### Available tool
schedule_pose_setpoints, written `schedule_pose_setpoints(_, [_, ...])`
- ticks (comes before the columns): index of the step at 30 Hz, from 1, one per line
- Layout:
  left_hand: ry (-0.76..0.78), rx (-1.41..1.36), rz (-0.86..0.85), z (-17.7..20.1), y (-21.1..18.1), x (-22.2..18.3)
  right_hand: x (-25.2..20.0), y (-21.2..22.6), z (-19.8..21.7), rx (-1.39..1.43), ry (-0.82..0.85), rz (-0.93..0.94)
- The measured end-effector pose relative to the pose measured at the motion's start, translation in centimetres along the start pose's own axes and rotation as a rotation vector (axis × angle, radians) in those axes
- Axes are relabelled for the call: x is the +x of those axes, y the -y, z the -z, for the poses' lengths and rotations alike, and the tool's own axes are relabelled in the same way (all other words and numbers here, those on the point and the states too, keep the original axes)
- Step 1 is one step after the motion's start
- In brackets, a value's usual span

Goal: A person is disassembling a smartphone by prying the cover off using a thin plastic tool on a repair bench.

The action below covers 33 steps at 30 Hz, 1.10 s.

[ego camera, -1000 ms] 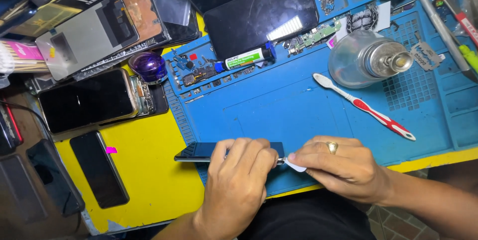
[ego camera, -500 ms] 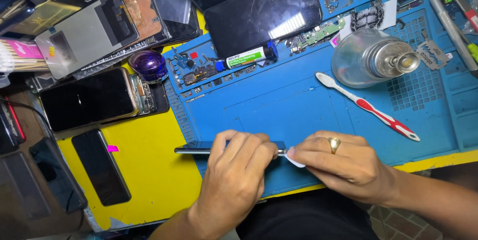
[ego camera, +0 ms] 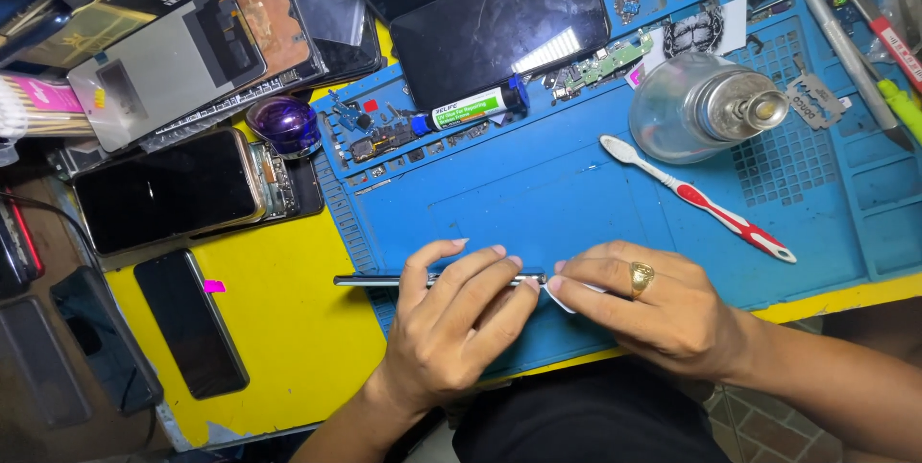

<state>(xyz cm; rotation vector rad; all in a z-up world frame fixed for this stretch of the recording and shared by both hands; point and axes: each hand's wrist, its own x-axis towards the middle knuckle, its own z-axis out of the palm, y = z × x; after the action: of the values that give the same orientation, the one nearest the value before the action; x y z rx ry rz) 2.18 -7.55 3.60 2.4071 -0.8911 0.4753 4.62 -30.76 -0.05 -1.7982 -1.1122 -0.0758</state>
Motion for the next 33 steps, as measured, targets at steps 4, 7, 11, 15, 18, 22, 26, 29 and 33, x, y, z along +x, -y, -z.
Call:
schedule_pose_setpoints(4, [0.014,-0.009,0.037,0.1,-0.2,0.1,0.4,0.1,-0.1,-0.032,-0.01,0.023])
schedule_pose_setpoints(7, [0.009,-0.036,0.058,0.3,-0.3,0.3,0.5,0.2,-0.1,-0.057,-0.022,0.016])
schedule_pose_setpoints(11, [0.04,-0.08,0.096,0.1,-0.4,0.3,0.4,0.2,0.1,0.056,-0.041,-0.1])
schedule_pose_setpoints(15, [0.058,-0.061,0.145,-0.3,-0.6,0.1,-0.3,0.9,1.6,0.087,-0.192,-0.286])
schedule_pose_setpoints(18, [0.042,-0.033,0.139,-0.6,-0.8,0.2,-5.0,1.3,4.4,-0.272,-0.392,-0.648])
schedule_pose_setpoints(22, [0.052,-0.031,0.135,-0.7,-0.9,-0.1,-6.6,-3.7,11.0,-0.691,-0.463,-0.56])
schedule_pose_setpoints(26, [0.032,-0.013,0.134,-1.0,-1.0,-0.1,-7.2,-7.4,14.2,-0.884,-0.246,-0.483])
schedule_pose_setpoints(29, [0.027,-0.005,0.133,-1.0,-1.0,0.0,-7.1,-7.1,13.8,-0.965,-0.189,-0.422])
schedule_pose_setpoints(33, [0.038,-0.026,0.109,-0.3,-1.0,0.1,-5.1,-5.4,12.2,-0.788,-0.051,-0.523])
